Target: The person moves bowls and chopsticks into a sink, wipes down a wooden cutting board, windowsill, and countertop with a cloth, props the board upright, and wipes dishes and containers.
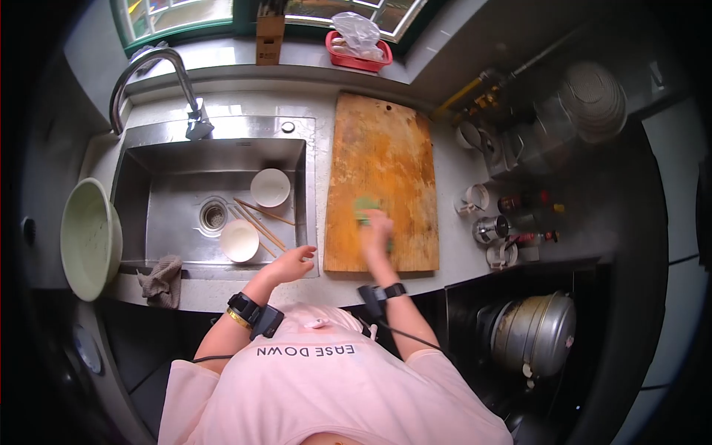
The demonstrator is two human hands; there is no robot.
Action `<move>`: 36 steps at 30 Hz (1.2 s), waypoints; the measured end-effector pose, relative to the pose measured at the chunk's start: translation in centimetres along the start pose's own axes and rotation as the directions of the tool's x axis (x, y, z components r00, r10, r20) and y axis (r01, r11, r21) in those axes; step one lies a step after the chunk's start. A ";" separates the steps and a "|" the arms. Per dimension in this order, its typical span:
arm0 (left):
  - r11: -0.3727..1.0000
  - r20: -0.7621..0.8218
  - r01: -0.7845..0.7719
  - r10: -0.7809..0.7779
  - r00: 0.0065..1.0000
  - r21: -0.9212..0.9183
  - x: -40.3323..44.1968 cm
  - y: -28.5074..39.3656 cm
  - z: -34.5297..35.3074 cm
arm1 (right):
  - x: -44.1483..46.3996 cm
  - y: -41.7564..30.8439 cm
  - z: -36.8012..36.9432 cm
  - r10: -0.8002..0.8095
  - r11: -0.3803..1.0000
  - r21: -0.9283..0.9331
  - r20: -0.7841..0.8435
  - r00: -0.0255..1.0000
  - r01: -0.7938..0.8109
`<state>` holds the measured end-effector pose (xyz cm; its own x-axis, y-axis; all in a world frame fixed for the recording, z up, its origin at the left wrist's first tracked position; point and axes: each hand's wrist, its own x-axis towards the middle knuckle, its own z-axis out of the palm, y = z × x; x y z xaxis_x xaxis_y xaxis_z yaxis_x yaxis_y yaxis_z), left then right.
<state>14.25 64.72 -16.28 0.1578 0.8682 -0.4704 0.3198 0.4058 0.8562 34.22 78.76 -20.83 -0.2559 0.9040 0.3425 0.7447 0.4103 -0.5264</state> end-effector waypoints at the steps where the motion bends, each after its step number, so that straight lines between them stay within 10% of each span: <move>1: 0.999 -0.095 -0.035 0.036 0.995 0.018 0.1 -0.5 0.2 | -0.8 -3.3 0.5 -0.100 0.982 0.163 -0.003 0.995 0.099; 2: 0.996 -0.060 -0.023 0.028 0.998 0.092 -0.1 -0.3 0.0 | -1.2 -5.6 1.2 -0.229 0.949 0.241 0.077 0.970 0.204; 4: 0.970 -0.004 -0.006 0.007 1.000 0.243 -0.4 0.3 -1.2 | -1.3 -9.6 1.3 -0.092 0.714 0.607 0.576 0.812 -0.349; 11: 0.997 -0.117 -0.075 0.077 0.990 0.020 -1.5 0.3 -1.0 | 4.1 -6.2 -6.7 0.122 0.627 0.741 0.212 0.970 -0.241; 13: 0.995 -0.066 -0.076 0.080 0.995 0.059 -1.0 0.4 -0.8 | 4.8 -4.0 -9.6 0.201 0.752 0.596 0.197 0.960 -0.280; 17: 0.979 -0.048 -0.061 0.072 0.996 0.194 1.2 -0.2 0.9 | 2.1 2.4 -7.4 -0.149 0.983 -0.056 0.314 0.938 0.175; 20: 0.983 -0.036 -0.014 0.021 0.999 0.181 2.4 0.2 1.6 | 2.5 2.6 -8.2 -0.134 0.986 -0.040 0.411 0.902 0.164; 24: 0.991 -0.004 0.039 -0.039 0.999 0.131 2.5 1.6 2.0 | 6.8 4.0 -11.6 0.149 0.883 0.355 0.407 0.901 -0.306; 28: 0.999 0.011 0.027 -0.027 1.000 0.035 2.5 1.3 2.1 | 13.2 12.6 -12.4 0.382 0.801 0.463 0.093 0.920 -0.380; 36: 0.993 -0.065 0.112 -0.113 0.991 -0.025 3.6 0.7 2.3 | 20.4 18.1 -4.2 -0.023 0.996 -0.091 0.024 0.999 0.025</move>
<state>17.18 67.43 -17.86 0.0592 0.8336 -0.5492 0.3122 0.5071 0.8034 45.04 104.12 -20.08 -0.2877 0.8969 0.3360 0.7912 0.4203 -0.4444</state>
